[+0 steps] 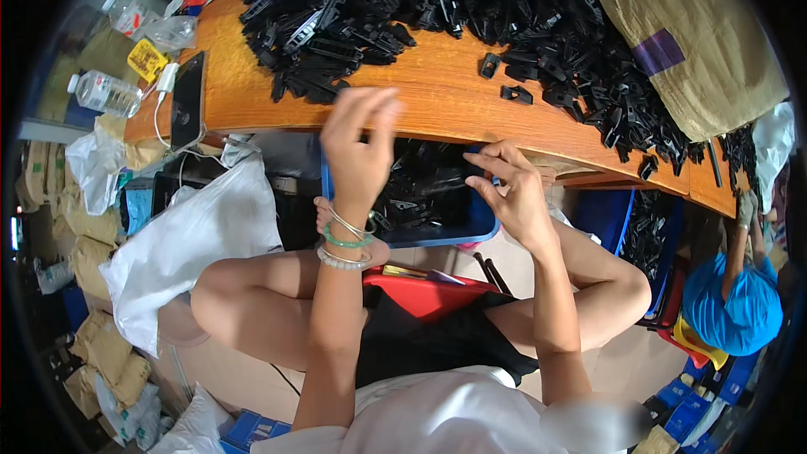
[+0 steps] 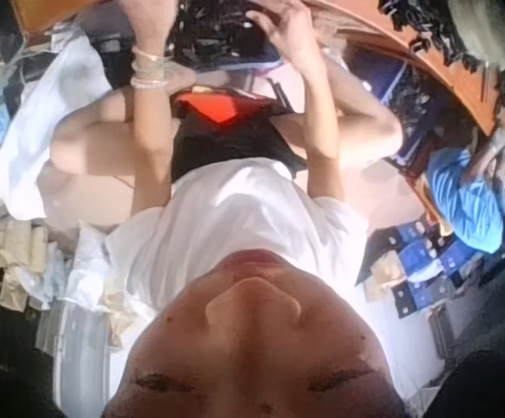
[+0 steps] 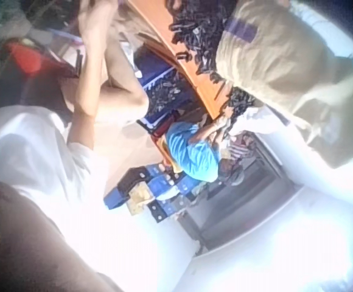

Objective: The person repeatedly picks up plastic components from the tabletop, connects them together by hand, and places the assembled parts into a blue container beneath the table.

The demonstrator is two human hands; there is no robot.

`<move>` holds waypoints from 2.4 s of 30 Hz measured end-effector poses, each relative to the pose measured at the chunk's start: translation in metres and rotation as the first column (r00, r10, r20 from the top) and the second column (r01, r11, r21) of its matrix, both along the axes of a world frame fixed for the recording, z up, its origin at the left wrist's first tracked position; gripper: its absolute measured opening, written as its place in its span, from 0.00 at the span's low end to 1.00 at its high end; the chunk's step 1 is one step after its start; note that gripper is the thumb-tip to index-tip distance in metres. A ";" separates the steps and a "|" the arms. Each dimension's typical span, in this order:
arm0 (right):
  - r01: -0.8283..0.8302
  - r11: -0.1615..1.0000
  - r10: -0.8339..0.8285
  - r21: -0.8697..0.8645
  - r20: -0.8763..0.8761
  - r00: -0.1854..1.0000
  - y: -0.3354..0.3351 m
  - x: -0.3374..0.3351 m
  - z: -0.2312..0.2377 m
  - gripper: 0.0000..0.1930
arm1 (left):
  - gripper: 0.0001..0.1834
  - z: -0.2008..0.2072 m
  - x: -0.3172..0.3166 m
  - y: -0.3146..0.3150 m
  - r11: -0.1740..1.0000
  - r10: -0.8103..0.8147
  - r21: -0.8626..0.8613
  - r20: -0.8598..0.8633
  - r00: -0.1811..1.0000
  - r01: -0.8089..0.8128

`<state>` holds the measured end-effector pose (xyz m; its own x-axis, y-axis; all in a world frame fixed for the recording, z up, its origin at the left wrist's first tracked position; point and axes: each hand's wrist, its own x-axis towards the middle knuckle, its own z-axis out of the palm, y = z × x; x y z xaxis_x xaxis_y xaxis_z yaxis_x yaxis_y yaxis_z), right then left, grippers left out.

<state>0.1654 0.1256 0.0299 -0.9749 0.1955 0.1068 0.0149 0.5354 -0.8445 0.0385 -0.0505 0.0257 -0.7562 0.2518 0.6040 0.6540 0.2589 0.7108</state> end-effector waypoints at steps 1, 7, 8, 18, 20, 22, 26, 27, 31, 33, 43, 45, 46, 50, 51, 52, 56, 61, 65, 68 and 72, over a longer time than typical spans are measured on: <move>0.030 0.993 -0.019 0.111 -0.097 0.995 -0.001 -0.002 0.001 0.14 | 0.11 -0.004 -0.004 -0.009 0.990 0.140 -0.014 -0.017 0.990 -0.141; 0.530 0.708 -0.299 0.467 -0.482 0.824 0.029 -0.046 -0.001 0.14 | 0.26 -0.017 -0.025 -0.041 0.872 0.395 -0.238 -0.172 0.902 -0.427; 0.510 0.703 -0.288 0.496 -0.457 0.842 0.039 -0.050 -0.009 0.14 | 0.26 -0.014 -0.025 -0.038 0.873 0.397 -0.232 -0.174 0.901 -0.430; 0.515 0.767 -0.231 0.383 -0.584 0.778 0.042 -0.055 -0.022 0.13 | 0.17 -0.016 -0.005 -0.004 0.915 0.165 -0.290 -0.364 0.917 -0.280; 0.479 0.832 -0.309 0.279 -0.484 0.819 0.037 -0.053 -0.016 0.13 | 0.18 -0.019 0.006 0.010 0.976 0.087 -0.162 -0.329 0.940 -0.147; 0.478 0.847 -0.344 0.231 -0.447 0.826 0.037 -0.050 -0.015 0.12 | 0.16 -0.021 0.015 0.025 0.999 0.005 -0.049 -0.258 0.966 -0.018; 0.468 0.884 -0.454 -0.019 -0.275 0.847 0.044 -0.046 -0.016 0.13 | 0.15 -0.019 0.021 0.033 0.972 -0.155 -0.207 -0.229 0.961 0.108; 0.410 0.911 -0.376 0.044 -0.319 0.870 0.047 -0.048 -0.017 0.13 | 0.15 -0.019 0.020 0.032 0.970 -0.154 -0.219 -0.243 0.958 0.101; 0.326 0.924 -0.249 0.200 -0.331 0.910 0.046 -0.048 -0.009 0.17 | 0.14 -0.017 0.019 0.032 0.976 -0.107 -0.204 -0.154 0.982 0.074; 0.333 0.922 -0.272 0.197 -0.282 0.920 0.049 -0.047 -0.009 0.16 | 0.14 -0.015 0.017 0.034 0.975 -0.108 -0.210 -0.149 0.983 0.076; 0.026 0.998 -0.017 0.055 -0.148 0.989 0.046 -0.047 0.002 0.13 | 0.09 -0.007 -0.007 0.027 0.953 -0.232 -0.186 0.051 0.971 0.238; 0.016 0.999 -0.012 0.036 -0.112 0.994 0.047 -0.046 0.005 0.14 | 0.09 -0.007 -0.008 0.027 0.954 -0.222 -0.194 0.058 0.973 0.230; 0.008 1.000 -0.006 0.020 -0.081 0.997 0.049 -0.045 0.007 0.14 | 0.09 -0.007 -0.008 0.027 0.955 -0.213 -0.200 0.059 0.975 0.221; -0.042 0.985 0.074 0.167 -0.191 0.979 0.043 -0.048 0.005 0.13 | 0.09 -0.006 -0.009 0.031 0.949 -0.235 -0.211 0.013 0.972 0.233; 0.001 1.000 0.001 0.028 -0.064 0.998 0.035 -0.048 0.006 0.13 | 0.10 -0.004 -0.010 0.034 0.942 -0.257 -0.217 0.033 0.966 0.258; 0.001 1.000 0.001 0.029 -0.067 0.998 0.034 -0.048 0.005 0.13 | 0.10 -0.002 -0.012 0.035 0.934 -0.275 -0.223 0.043 0.960 0.278; 0.032 0.999 -0.029 0.027 -0.097 0.995 0.032 -0.045 0.007 0.13 | 0.11 -0.003 -0.010 0.031 0.943 -0.246 -0.231 0.000 0.969 0.239; -0.126 0.992 0.126 0.017 0.021 0.992 0.004 -0.019 0.019 0.11 | 0.10 -0.002 -0.010 -0.015 0.982 0.188 0.009 -0.049 0.981 -0.187; 0.231 0.960 -0.211 0.161 -0.130 0.969 0.015 -0.048 0.011 0.10 | 0.14 -0.012 -0.024 -0.046 0.810 0.473 -0.245 -0.263 0.841 -0.532; 0.516 0.751 -0.405 0.411 -0.330 0.852 0.019 -0.089 -0.002 0.14 | 0.17 -0.015 -0.022 -0.045 0.745 0.388 -0.406 -0.382 0.839 -0.529; 0.535 0.586 -0.383 0.608 -0.375 0.845 0.016 -0.109 -0.010 0.12 | 0.12 -0.020 -0.016 -0.049 0.802 0.339 -0.391 -0.325 0.883 -0.452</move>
